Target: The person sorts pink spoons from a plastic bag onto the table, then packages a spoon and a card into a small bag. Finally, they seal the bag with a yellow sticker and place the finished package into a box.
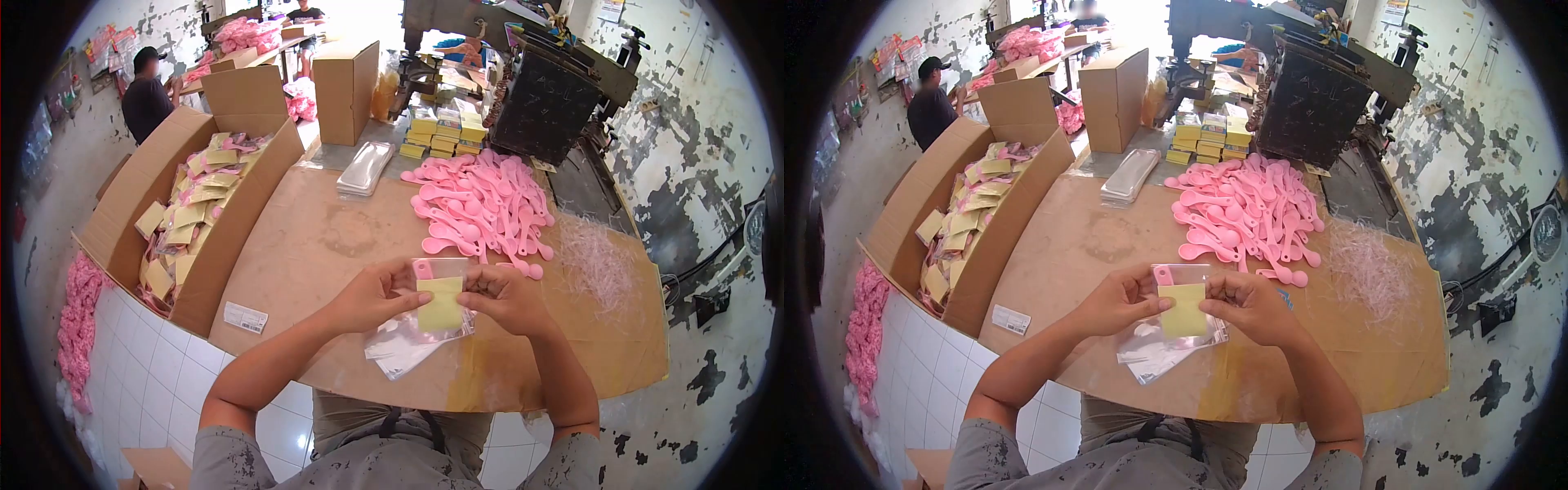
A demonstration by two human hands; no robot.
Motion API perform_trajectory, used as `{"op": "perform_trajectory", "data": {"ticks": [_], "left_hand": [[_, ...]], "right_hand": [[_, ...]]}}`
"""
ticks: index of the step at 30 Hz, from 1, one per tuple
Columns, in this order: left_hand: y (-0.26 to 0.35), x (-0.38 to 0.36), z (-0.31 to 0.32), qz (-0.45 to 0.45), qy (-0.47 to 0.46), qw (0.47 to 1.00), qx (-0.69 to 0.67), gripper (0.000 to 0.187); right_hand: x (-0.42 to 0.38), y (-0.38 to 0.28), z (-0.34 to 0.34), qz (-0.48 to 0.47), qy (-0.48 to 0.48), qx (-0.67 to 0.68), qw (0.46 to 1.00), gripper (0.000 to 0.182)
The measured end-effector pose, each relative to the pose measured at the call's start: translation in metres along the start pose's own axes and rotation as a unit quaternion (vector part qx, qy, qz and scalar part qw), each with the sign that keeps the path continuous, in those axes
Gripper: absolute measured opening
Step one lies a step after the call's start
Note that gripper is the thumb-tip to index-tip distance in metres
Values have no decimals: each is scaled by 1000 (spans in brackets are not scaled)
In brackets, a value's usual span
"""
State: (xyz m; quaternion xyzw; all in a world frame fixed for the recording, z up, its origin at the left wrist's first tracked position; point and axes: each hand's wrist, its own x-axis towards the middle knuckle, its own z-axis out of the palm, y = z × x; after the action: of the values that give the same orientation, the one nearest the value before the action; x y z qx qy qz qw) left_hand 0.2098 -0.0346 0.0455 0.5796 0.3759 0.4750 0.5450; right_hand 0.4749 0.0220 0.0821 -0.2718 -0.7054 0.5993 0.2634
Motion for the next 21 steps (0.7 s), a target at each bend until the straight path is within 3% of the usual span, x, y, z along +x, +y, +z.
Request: {"op": "perform_trajectory", "data": {"ticks": [1,3,4,6,8,9,10,11,12,13,14,15,17,18,20,21], "left_hand": [[-1,1,-9,-37,-52,998,28,38],[14,0,-20,-44,-17,999,12,33],[24,1,-27,-47,0,999,5,31],[13,4,-70,47,133,990,-20,36],[29,13,-88,196,366,896,-158,48],[38,11,-102,259,374,870,-190,60],[43,10,-109,252,402,842,-257,60],[45,9,-112,244,428,809,-322,60],[37,10,-112,231,420,828,-292,57],[23,14,-113,219,411,845,-262,54],[15,17,-112,209,402,861,-231,51],[13,17,-106,165,358,907,-150,48],[3,20,-80,70,256,964,15,43],[-2,21,-64,78,210,969,107,43],[-12,16,-34,91,124,954,257,45],[-15,13,-21,99,85,940,316,48]], "right_hand": [[-1,-7,0,0,21,-16,1000,15],[-5,-21,-5,-2,61,-47,997,13],[-8,-27,-20,22,21,-94,995,19],[-28,-35,-73,73,-55,-187,978,36],[-59,-28,-130,54,-72,-89,992,56],[-71,-23,-160,-16,-46,16,999,56],[-82,-17,-188,-85,-19,122,989,57],[-86,-13,-213,-59,131,90,985,55],[-90,-7,-235,-32,280,56,958,54],[-102,8,-252,24,352,-198,914,51],[-118,30,-268,75,398,-438,802,49],[-134,51,-278,122,415,-644,630,49],[-141,42,-275,142,412,-661,611,51],[-139,6,-257,114,398,-479,774,51],[-144,-7,-248,118,360,-378,845,53],[-148,8,-250,152,355,-481,787,54]]}}
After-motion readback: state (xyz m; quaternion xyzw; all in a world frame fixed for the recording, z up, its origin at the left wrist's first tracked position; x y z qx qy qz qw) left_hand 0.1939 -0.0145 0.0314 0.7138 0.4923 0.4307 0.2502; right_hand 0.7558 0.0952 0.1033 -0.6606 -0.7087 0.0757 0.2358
